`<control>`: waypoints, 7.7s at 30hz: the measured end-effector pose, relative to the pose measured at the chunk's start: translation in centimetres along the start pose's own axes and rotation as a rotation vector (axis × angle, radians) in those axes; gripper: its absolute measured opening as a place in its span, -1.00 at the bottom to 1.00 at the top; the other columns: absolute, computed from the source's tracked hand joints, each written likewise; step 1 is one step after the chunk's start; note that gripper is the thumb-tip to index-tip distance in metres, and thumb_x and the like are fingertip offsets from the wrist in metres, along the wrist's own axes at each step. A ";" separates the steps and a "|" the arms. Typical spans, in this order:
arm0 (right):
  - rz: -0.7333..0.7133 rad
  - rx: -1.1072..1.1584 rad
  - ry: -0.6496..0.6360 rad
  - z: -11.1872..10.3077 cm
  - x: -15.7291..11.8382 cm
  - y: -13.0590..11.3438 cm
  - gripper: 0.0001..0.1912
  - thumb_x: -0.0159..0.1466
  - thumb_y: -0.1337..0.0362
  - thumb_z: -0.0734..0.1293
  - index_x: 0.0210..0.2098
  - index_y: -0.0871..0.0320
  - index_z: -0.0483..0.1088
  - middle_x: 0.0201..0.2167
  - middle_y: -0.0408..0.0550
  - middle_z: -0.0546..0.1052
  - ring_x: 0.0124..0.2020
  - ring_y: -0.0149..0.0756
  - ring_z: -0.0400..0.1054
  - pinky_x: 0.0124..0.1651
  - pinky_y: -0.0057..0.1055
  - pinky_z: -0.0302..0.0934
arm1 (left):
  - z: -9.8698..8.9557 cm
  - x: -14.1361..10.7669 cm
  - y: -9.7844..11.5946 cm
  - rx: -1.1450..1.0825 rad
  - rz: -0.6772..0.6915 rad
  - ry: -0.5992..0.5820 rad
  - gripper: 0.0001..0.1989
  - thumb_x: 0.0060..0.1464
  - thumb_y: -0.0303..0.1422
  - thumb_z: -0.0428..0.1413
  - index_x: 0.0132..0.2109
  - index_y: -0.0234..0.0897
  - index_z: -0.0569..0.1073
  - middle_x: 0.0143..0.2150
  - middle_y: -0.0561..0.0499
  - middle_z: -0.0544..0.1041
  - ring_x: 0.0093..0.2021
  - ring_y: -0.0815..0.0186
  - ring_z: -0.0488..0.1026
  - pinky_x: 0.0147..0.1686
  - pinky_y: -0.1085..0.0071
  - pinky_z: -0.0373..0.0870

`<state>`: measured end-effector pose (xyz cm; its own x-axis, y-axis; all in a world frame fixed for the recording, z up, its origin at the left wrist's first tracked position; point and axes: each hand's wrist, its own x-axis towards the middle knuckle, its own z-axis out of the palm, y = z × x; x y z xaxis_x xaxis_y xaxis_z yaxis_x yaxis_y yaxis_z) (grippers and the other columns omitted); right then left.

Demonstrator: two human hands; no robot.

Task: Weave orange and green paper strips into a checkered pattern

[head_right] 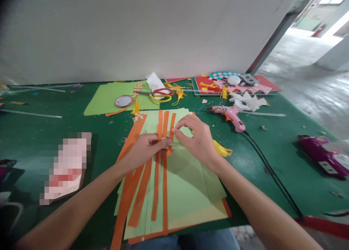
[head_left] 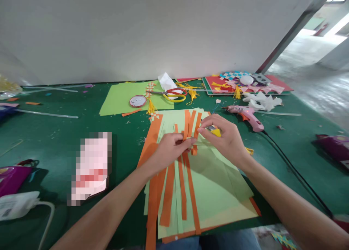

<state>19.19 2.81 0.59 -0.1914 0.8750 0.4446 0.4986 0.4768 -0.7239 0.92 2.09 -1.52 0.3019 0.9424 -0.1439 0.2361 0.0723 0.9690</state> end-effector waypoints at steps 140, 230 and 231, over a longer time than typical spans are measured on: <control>0.703 0.649 -0.274 -1.0 0.2 1.0 -0.64 0.06 -0.01 0.48 -0.43 0.20 0.56 -0.52 -0.05 0.53 -0.47 -0.27 0.39 -0.41 -0.34 0.21 | -0.4 -0.8 0.1 0.718 1.020 0.418 -0.76 0.18 -0.44 0.15 0.01 -0.28 0.48 0.01 -0.06 0.60 -0.07 0.26 0.59 -0.01 0.42 0.55; 0.544 0.626 -0.201 0.0 0.2 0.2 -0.72 0.02 0.12 0.51 -0.53 0.15 0.42 -0.51 -0.20 0.38 -0.44 -0.40 0.22 -0.29 -0.37 0.08 | -0.1 -0.7 0.2 0.107 0.454 0.249 -0.90 0.15 -0.32 0.18 -0.22 -0.25 0.51 -0.41 0.07 0.63 -0.45 0.34 0.61 -0.37 0.51 0.57; 0.562 0.632 -0.202 0.0 0.2 0.1 -0.72 0.01 0.12 0.52 -0.53 0.15 0.42 -0.50 -0.20 0.40 -0.43 -0.39 0.24 -0.28 -0.37 0.09 | -0.2 -0.7 0.3 0.114 0.455 0.249 -0.88 0.15 -0.33 0.18 -0.17 -0.25 0.51 -0.40 0.07 0.63 -0.45 0.34 0.61 -0.36 0.50 0.56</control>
<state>19.22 3.04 0.61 -0.2336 0.9642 -0.1253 0.0131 -0.1257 -0.9920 0.62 1.49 -1.14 0.1718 0.9201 0.3520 0.2358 -0.3854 0.8921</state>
